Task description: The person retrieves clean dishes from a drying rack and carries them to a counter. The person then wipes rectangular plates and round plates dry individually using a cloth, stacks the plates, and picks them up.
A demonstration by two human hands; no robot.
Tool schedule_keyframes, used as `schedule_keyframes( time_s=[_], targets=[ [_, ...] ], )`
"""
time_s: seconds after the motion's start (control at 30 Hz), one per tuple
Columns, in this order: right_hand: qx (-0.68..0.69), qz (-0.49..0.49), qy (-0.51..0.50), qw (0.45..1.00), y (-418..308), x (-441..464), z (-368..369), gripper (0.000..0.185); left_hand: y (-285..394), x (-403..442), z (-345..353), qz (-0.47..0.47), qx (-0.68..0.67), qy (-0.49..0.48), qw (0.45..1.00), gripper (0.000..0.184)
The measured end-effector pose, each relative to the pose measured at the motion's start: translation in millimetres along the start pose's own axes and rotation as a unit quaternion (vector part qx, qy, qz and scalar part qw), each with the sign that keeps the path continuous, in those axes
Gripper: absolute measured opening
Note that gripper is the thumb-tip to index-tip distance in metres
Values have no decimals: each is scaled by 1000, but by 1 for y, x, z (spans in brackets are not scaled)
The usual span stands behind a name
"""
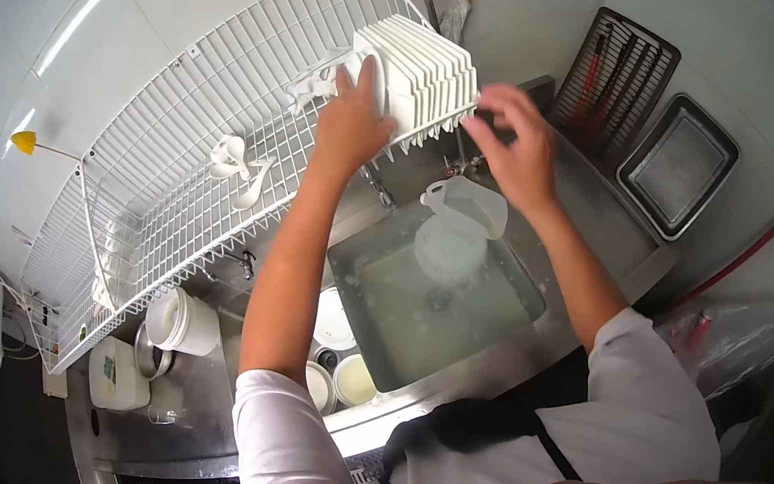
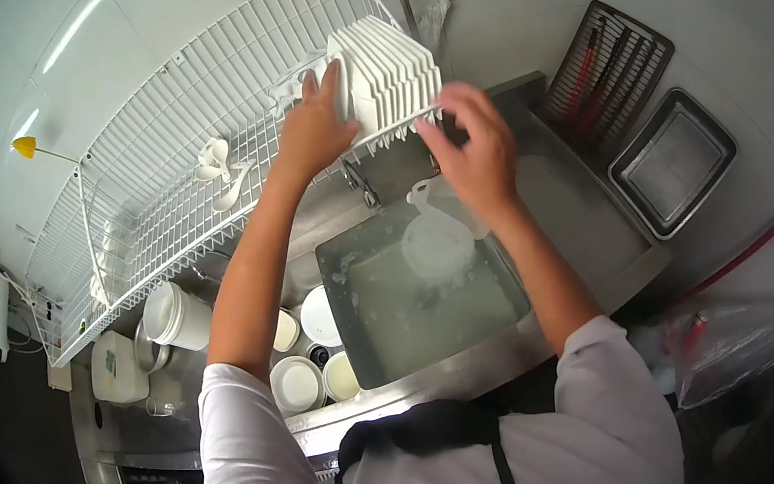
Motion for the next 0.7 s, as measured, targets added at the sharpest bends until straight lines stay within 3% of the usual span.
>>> schedule_keyframes(
  time_s=[0.03,0.1,0.2,0.3,0.47,0.57,0.7],
  targets=[
    [-50,-45,19,998,-6,22,2,33,-2,3,5,-13,18,8,1000,92],
    [-108,-36,4,994,13,55,19,51,-8,8,9,-54,24,17,998,89],
    [-229,78,-116,963,49,91,57,77,-25,19,6,-116,1,27,993,87],
    [-250,132,-289,915,59,109,104,93,-43,24,-2,-143,-17,61,988,81],
    [-319,90,-341,880,73,125,139,88,-129,21,1,-199,-101,128,966,70],
    [-332,70,-308,889,64,132,136,83,-185,3,38,-325,-359,54,873,61],
    [-320,40,-286,902,48,131,132,78,-220,-18,66,-328,-392,-83,856,31]
  ],
)
Point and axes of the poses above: each hand's wrist, its own x-axis towards the middle knuckle, its own z-axis out of the palm, y = z × x, the point moved 10 cm from there along x, towards the middle knuckle, and after that the axes turned 7 degrees about x, right-handed, at the moved point
